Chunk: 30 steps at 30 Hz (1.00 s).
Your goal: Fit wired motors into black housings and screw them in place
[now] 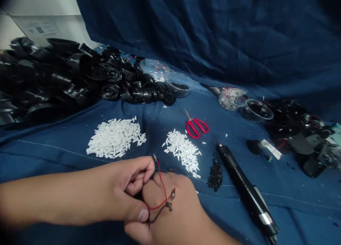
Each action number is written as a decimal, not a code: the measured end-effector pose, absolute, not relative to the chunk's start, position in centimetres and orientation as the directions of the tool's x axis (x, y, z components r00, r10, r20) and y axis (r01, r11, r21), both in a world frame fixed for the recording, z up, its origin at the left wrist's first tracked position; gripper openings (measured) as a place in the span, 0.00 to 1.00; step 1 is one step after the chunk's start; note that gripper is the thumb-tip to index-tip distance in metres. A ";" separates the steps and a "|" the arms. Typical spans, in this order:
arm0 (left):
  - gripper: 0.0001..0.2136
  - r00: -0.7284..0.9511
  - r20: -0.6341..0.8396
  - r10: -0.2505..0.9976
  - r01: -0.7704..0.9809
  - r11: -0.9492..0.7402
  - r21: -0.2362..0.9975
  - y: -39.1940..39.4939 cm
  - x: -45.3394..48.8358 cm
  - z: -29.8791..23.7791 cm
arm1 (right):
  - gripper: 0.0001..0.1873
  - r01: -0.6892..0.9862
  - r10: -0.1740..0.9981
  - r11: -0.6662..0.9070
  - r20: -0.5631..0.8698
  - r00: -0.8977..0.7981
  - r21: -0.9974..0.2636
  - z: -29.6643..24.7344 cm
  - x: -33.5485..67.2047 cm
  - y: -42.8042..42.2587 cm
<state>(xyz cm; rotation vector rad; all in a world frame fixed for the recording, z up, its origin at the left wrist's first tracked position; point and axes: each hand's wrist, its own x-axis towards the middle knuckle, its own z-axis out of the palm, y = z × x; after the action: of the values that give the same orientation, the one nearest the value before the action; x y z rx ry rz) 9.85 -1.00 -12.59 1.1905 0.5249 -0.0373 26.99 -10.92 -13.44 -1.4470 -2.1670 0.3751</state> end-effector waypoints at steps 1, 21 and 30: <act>0.22 0.875 -0.422 0.237 0.321 0.368 0.872 -1.0 9.8 -12.4 | 0.05 0.778 0.909 0.410 0.275 -0.312 -0.475 -13.5 27.0 -11.1; 0.17 0.772 -0.519 0.367 0.501 0.151 0.852 -2.0 9.5 -12.5 | 0.08 0.825 0.891 0.414 0.354 -0.283 -0.384 -15.0 26.0 -11.3; 0.15 0.759 -0.504 0.412 0.517 0.090 0.851 -2.5 9.1 -12.0 | 0.12 0.814 0.915 0.384 0.298 -0.272 -0.437 -16.3 26.3 -11.6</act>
<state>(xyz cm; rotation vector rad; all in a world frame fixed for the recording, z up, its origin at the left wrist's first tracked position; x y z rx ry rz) 9.11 -2.49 -11.96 1.5275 0.7821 -0.0912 26.29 -11.61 -16.30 -1.4821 -2.1473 0.2686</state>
